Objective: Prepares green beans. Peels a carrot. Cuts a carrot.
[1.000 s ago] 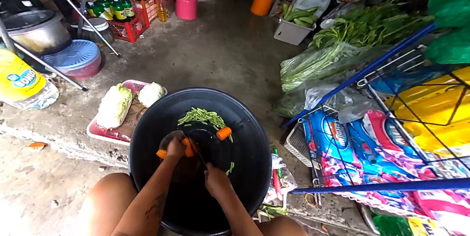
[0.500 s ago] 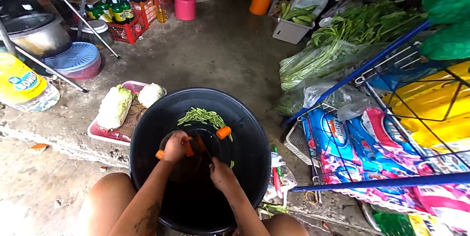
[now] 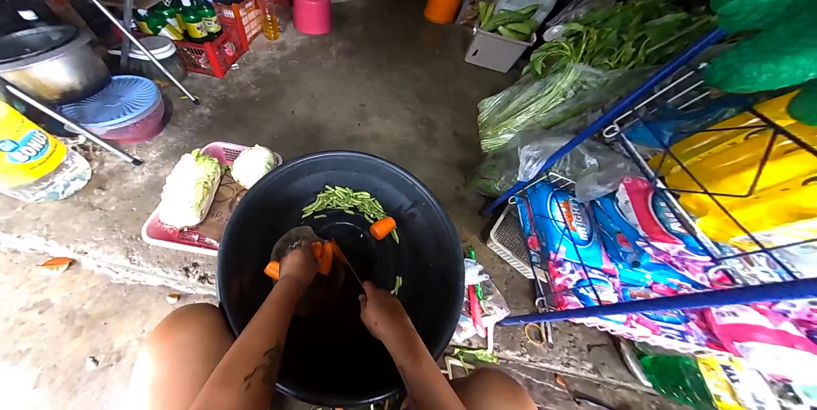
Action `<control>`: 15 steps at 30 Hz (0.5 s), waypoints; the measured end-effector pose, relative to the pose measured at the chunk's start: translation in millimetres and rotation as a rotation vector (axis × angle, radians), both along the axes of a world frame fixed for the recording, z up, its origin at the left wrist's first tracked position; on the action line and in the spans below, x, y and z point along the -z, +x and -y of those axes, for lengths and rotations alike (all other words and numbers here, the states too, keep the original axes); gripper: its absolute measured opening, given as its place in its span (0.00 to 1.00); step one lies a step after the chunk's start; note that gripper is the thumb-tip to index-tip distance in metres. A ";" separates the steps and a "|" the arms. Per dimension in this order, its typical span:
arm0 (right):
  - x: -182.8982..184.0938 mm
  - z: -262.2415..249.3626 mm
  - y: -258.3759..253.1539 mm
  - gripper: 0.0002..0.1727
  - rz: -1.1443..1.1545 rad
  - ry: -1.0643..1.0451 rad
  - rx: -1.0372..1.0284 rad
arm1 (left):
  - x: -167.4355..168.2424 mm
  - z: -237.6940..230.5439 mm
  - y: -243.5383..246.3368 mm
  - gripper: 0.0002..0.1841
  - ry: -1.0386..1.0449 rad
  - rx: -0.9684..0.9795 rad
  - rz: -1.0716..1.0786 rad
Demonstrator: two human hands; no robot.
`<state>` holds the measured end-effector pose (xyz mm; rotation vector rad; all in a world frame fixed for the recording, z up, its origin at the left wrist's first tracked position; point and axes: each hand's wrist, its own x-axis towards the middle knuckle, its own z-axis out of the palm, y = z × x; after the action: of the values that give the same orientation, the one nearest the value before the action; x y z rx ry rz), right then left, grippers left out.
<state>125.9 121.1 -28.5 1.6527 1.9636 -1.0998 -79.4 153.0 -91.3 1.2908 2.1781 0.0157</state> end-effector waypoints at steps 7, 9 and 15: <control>2.8 5.5 -1.4 0.25 0.005 -0.007 -0.038 | 7.6 -3.6 -1.4 0.26 0.009 -0.094 0.038; 2.7 3.1 -4.0 0.26 -0.009 -0.006 -0.043 | 6.4 -5.3 -4.2 0.25 0.008 -0.104 0.046; -3.1 -1.9 -3.4 0.26 -0.027 -0.016 0.002 | 4.5 -5.1 -23.8 0.19 0.088 -0.161 0.175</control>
<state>122.5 123.0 -25.3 1.6402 1.9649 -1.1411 -103.2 158.2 -95.8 1.1136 2.1439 0.2809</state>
